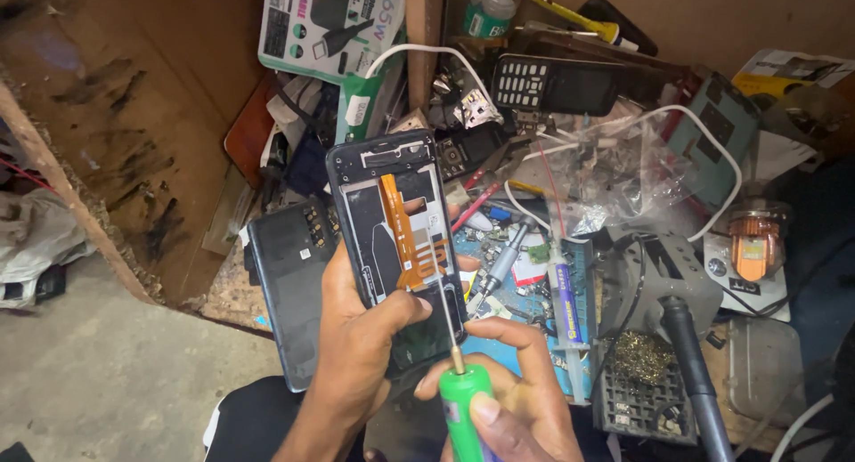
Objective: The person uses a green screwdriver to remove screws from a disassembled mobile phone, then removes the battery and sets it aside. The person continues to manipulate the phone's internal components with the screwdriver.
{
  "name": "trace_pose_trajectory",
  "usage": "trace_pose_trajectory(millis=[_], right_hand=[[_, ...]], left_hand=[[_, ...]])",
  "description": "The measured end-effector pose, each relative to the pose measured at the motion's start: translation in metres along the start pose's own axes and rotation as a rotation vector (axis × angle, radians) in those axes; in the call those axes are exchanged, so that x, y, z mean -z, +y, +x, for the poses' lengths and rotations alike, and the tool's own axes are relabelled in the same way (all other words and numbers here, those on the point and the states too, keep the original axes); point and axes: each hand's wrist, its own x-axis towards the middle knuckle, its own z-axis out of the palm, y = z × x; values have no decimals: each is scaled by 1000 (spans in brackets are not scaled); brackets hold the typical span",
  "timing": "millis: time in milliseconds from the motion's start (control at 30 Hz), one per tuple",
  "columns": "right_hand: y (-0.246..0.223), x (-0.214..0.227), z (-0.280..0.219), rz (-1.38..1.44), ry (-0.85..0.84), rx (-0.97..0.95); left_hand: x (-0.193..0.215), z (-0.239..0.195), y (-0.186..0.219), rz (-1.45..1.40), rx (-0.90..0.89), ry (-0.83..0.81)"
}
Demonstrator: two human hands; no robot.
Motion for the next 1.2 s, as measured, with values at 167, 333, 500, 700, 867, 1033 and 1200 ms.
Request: trace_pose_trajectory(millis=[167,333,500,700,867,1033,1200], right_hand=[[1,3,1,17,-41,24],[-1,3,1,61,-74,44],[-2,3,2,38,-89,43],[1,2,2,-7,11,-14],[4,4,0,20,-62,43],[6,4,1,4,-20,9],[2,8,2,33,-56,23]], left_hand=[[0,0,0,9,8,7],[-1,0,0,22,7,18],[-1,1,-1,0,5,-2],[1,0,-4,28,-8,-2],[4,0,-5,36,35,2],[2,-1,-4,22,4,15],[2,-1,-5,34,-6,20]])
